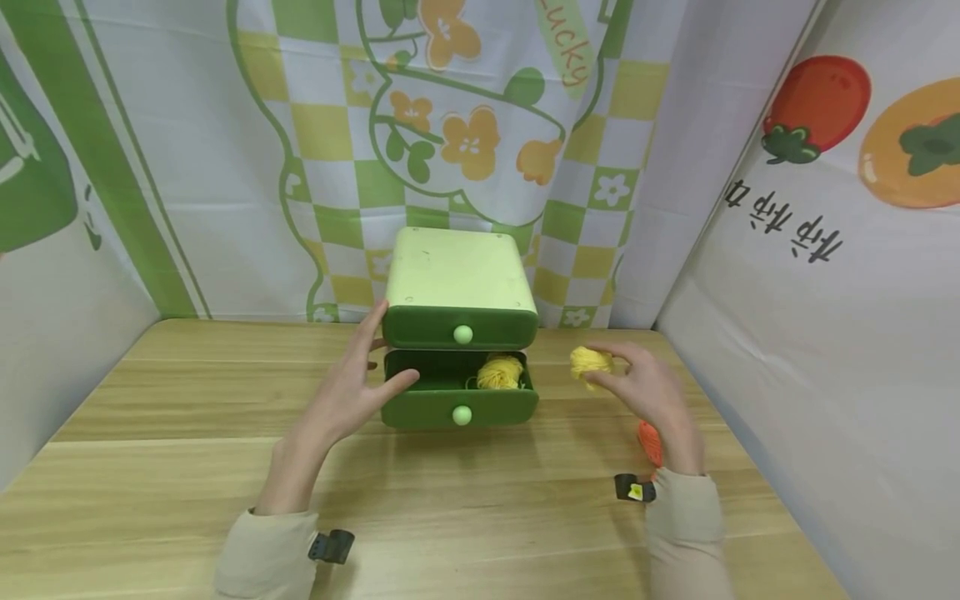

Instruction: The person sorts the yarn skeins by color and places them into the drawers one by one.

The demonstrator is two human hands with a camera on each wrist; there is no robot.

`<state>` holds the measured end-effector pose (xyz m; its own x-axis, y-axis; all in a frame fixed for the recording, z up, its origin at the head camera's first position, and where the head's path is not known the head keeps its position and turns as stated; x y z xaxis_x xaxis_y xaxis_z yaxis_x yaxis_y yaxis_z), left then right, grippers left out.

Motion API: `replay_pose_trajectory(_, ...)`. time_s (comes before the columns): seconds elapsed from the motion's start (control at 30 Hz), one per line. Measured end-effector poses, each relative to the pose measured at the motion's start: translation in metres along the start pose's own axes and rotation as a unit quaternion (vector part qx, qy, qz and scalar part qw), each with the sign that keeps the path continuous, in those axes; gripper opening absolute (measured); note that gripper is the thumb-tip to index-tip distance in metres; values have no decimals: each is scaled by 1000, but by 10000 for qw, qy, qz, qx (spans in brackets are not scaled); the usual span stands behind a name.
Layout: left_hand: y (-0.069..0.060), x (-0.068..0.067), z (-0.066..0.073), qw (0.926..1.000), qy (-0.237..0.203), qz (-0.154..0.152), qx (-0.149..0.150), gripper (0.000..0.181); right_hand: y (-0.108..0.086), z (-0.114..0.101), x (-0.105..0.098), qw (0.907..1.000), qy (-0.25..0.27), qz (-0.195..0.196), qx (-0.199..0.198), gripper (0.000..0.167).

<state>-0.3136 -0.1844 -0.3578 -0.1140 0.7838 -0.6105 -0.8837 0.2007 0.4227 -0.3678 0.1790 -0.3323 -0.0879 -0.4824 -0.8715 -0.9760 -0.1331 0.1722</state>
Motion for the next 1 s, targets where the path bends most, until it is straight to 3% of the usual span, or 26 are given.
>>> replay_pose_trajectory(0.5,-1,0,-1,10000,38,31,-40,97,-10,-48,-3,9969,-16,325,-712,46)
replay_pose_trajectory(1.0,0,0,0,10000,-5,17,55,98,-21,-86,2,9868,164,660,-1469,46)
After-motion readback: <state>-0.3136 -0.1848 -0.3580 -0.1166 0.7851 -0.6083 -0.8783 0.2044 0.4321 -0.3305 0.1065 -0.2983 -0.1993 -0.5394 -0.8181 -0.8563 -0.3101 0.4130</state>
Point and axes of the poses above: each hand's wrist, its own y-axis towards the middle knuckle, its own x-axis out of the palm, z = x × y, the point moved 10 cm from there along y, towards the middle knuckle, and after that the axes turned 8 degrees about x, right-handed, at the moved point
